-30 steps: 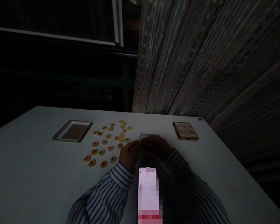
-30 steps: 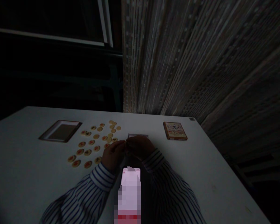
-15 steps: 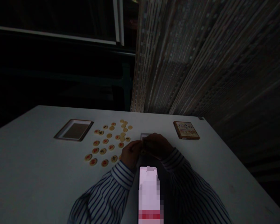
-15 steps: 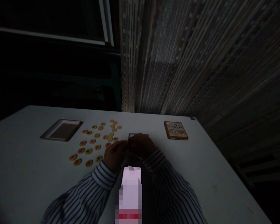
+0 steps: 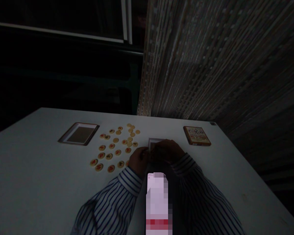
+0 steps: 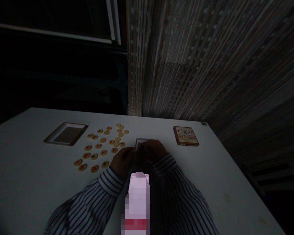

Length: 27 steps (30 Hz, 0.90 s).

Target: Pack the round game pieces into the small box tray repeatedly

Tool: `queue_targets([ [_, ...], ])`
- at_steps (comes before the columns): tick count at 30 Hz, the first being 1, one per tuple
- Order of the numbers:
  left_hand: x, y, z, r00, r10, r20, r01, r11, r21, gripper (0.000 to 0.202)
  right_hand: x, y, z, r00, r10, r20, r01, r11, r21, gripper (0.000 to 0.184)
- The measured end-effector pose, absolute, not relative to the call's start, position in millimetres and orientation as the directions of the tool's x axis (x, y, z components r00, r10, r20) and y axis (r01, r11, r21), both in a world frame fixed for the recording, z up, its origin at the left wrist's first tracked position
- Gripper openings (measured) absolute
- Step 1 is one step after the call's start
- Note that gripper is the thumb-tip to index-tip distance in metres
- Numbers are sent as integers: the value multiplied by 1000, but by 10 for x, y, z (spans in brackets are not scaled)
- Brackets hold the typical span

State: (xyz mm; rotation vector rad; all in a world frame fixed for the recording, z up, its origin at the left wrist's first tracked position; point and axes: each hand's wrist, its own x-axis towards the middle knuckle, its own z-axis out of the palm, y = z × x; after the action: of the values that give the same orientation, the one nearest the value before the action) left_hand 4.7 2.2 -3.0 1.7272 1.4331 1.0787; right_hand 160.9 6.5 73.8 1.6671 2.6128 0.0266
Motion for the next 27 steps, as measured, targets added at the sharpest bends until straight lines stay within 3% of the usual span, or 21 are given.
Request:
queue_targets([
  [13, 46, 29, -80, 143, 956, 257, 520, -293, 802, 23, 1653, 118, 599, -399, 913, -87, 908, 407, 105, 26],
  [27, 53, 23, -82, 166, 951, 259, 524, -308, 794, 22, 1705, 165, 457, -382, 918, -106, 919, 389, 60, 29],
])
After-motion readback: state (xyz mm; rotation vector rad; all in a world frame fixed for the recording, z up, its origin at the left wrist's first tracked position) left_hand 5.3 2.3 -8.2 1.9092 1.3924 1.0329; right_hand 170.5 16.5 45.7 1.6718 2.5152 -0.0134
